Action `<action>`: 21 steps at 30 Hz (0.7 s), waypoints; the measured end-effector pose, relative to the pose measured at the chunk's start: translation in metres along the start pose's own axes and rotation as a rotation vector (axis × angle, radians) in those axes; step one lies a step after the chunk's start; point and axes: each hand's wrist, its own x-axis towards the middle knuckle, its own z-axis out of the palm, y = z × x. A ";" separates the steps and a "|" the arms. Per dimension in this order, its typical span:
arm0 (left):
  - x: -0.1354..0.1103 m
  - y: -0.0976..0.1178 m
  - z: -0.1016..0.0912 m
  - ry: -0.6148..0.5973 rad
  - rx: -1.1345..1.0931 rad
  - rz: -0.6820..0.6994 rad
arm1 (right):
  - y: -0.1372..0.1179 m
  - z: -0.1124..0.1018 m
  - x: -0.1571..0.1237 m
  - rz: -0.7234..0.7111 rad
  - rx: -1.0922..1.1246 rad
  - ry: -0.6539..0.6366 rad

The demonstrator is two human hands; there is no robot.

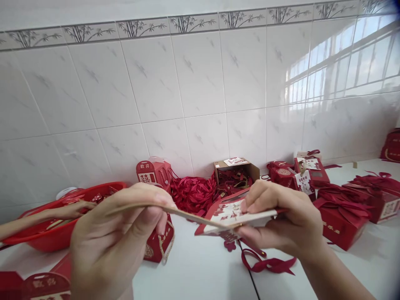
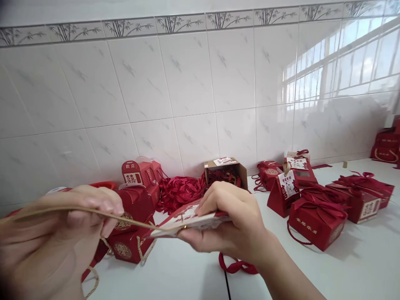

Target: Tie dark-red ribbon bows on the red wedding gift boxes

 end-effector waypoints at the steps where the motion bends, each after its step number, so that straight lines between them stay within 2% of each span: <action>1: -0.002 -0.001 0.004 0.029 -0.059 -0.053 | -0.002 0.002 0.000 -0.037 -0.009 -0.009; 3: -0.004 -0.002 0.012 0.027 -0.126 -0.109 | -0.005 0.003 0.001 -0.086 -0.038 -0.014; 5: -0.005 -0.004 0.019 -0.015 -0.102 -0.122 | -0.006 0.002 0.001 -0.111 -0.065 -0.027; 9: -0.005 -0.003 0.025 -0.220 0.019 -0.147 | -0.005 -0.001 0.001 -0.128 -0.103 -0.085; 11: -0.005 -0.002 0.028 -0.329 0.008 -0.161 | -0.005 -0.001 0.002 -0.131 -0.107 -0.094; 13: -0.005 -0.001 0.032 -0.380 -0.029 -0.171 | -0.006 0.000 0.001 -0.139 -0.110 -0.083; 21: -0.009 -0.007 0.045 -0.148 -0.063 -0.166 | -0.004 0.000 0.001 -0.129 -0.137 -0.048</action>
